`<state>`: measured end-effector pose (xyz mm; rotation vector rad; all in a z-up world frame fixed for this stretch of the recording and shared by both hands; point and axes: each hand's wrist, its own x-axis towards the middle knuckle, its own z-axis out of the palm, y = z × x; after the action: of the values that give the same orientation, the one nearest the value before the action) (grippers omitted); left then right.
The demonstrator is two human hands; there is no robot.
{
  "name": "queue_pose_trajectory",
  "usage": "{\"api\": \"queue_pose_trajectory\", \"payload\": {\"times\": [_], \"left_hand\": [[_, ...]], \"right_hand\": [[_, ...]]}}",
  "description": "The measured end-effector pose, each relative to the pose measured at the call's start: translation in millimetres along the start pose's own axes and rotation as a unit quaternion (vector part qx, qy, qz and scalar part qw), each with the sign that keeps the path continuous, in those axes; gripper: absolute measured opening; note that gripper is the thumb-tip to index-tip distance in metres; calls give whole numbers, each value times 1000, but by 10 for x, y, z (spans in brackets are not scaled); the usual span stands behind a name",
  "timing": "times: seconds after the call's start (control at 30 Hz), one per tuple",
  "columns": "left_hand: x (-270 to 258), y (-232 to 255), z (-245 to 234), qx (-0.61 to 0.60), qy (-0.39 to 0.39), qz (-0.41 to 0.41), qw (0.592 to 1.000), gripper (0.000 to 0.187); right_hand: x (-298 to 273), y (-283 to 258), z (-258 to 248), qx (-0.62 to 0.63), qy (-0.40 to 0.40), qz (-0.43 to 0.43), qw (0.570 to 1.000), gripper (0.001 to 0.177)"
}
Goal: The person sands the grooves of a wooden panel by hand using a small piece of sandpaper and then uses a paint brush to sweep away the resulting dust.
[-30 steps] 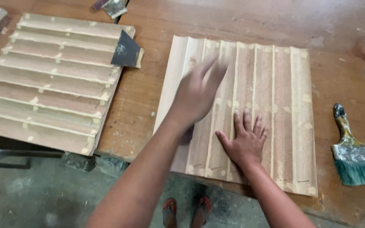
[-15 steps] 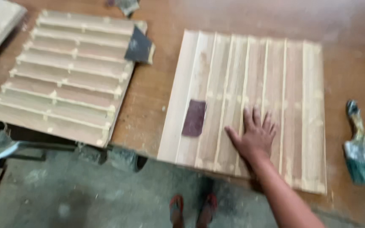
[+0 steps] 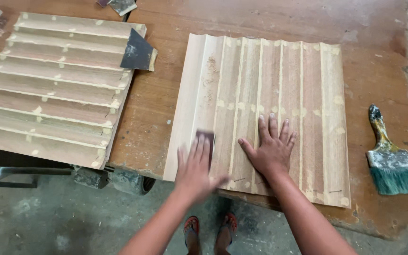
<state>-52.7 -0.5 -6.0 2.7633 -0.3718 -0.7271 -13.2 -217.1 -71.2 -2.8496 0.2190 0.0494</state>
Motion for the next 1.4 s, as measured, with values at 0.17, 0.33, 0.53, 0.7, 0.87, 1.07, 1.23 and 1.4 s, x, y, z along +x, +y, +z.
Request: {"api": "queue_pose_trajectory", "payload": {"times": [0.17, 0.33, 0.53, 0.7, 0.87, 1.07, 1.23, 1.4], "left_hand": [[-292, -64, 330, 196, 99, -7, 976, 138], [1107, -351, 108, 37, 111, 46, 992, 136], [508, -258, 680, -36, 83, 42, 995, 126], [356, -722, 1226, 96, 296, 41, 950, 154], [1215, -275, -167, 2, 92, 12, 996, 128], [-81, -309, 610, 64, 63, -13, 996, 142], [315, -105, 40, 10, 63, 6, 998, 130], [876, -148, -166, -4, 123, 25, 992, 130]], "right_hand": [[16, -86, -41, -24, -19, 6, 1000, 96], [14, -56, 114, -44, -14, 32, 998, 101], [-17, -103, -133, -12, -28, 24, 999, 98], [-8, -150, -198, 14, -85, 25, 996, 94], [-11, -131, -199, 26, -39, 3, 999, 92], [-22, -24, -77, -20, 9, -24, 999, 88], [-48, -152, -240, 9, -1, -8, 1000, 94], [-25, -30, -64, 4, 16, -5, 1000, 96]]}}
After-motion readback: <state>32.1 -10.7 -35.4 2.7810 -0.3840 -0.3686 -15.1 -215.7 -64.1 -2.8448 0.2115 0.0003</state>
